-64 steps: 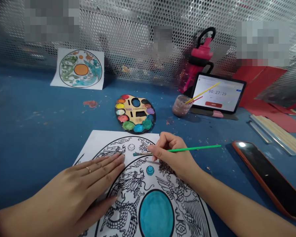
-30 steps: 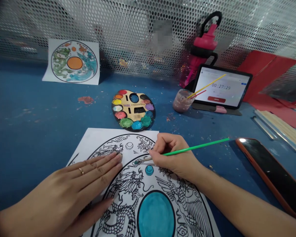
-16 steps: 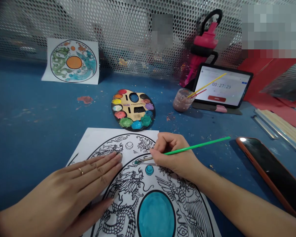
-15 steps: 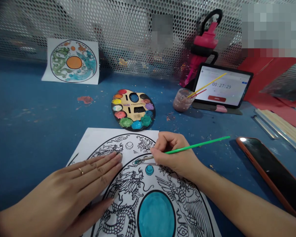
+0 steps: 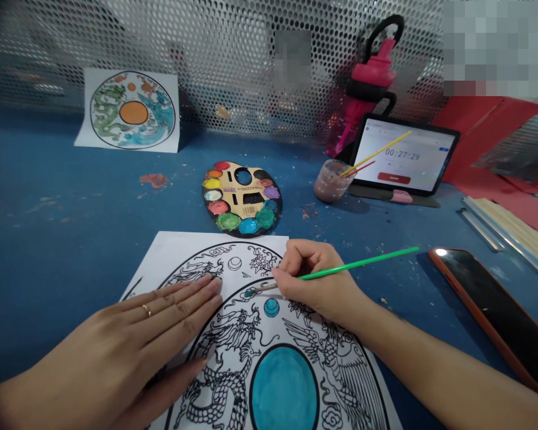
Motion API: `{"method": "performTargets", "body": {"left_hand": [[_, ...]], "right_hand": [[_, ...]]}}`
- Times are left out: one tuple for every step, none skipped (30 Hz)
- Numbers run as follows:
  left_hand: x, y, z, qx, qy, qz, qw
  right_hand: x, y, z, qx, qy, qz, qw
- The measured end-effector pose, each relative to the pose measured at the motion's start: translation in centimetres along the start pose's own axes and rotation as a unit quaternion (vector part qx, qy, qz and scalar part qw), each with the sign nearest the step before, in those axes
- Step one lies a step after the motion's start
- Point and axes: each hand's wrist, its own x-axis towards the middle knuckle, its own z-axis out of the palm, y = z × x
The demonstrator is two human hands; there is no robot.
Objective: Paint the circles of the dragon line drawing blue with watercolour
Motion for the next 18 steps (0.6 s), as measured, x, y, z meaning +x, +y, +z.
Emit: {"method": "performTargets", "body": {"left_hand": [[0.0,0.01,-0.01,-0.001,-0.001,0.0,1.0],[0.0,0.01,-0.03,-0.002,-0.001,0.0,1.0],[-0.01,0.01,-0.04,-0.002,-0.001,-0.001,1.0],[-0.02,0.0,-0.05,-0.002,-0.001,0.0,1.0],[-0.03,-0.02,-0.06,-0.002,0.0,-0.001,1.0],[-0.04,-0.03,-0.06,0.0,0.001,-0.002,1.0],[-0.04,-0.04,-0.05,0.001,0.002,-0.002,1.0],[-0.04,-0.04,-0.04,0.002,0.003,-0.003,1.0],[-0.03,-0.05,-0.03,0.002,0.003,-0.003,1.0],[-0.02,-0.05,-0.02,0.001,0.003,-0.003,1.0],[-0.02,-0.05,-0.01,-0.001,0.002,-0.002,1.0],[-0.02,-0.05,0.0,-0.002,0.002,-0.002,1.0],[-0.02,-0.06,0.0,-0.004,0.002,-0.004,1.0],[-0.02,-0.07,0.0,-0.005,0.002,-0.005,1.0],[-0.02,-0.07,-0.01,-0.007,0.002,-0.006,1.0],[-0.03,-0.08,-0.02,-0.009,0.003,-0.006,1.0],[-0.03,-0.09,-0.03,-0.011,0.003,-0.007,1.0],[-0.03,-0.09,-0.04,-0.014,0.004,-0.006,1.0]], "right_hand": [[0.01,0.03,-0.02,0.005,0.003,-0.001,1.0],[0.02,0.06,-0.05,0.011,0.005,0.001,1.0],[0.03,0.08,-0.07,0.019,0.007,0.005,1.0],[0.05,0.08,-0.08,0.027,0.008,0.01,1.0],[0.06,0.06,-0.08,0.033,0.008,0.015,0.999],[0.08,0.04,-0.06,0.038,0.008,0.018,0.999],[0.1,0.01,-0.03,0.04,0.009,0.02,0.999],[0.11,-0.01,0.01,0.038,0.01,0.02,0.999],[0.12,-0.01,0.06,0.034,0.011,0.018,0.999],[0.12,-0.01,0.1,0.029,0.01,0.015,0.999],[0.11,0.0,0.12,0.024,0.009,0.013,1.0],[0.09,0.03,0.13,0.019,0.009,0.009,1.0],[0.06,0.05,0.13,0.015,0.007,0.007,1.0],[0.02,0.07,0.1,0.011,0.006,0.005,1.0],[-0.02,0.09,0.07,0.01,0.006,0.004,1.0],[-0.06,0.09,0.03,0.009,0.005,0.003,1.0],[-0.09,0.09,-0.01,0.009,0.005,0.002,1.0],[-0.1,0.09,-0.04,0.01,0.005,0.002,1.0]]}}
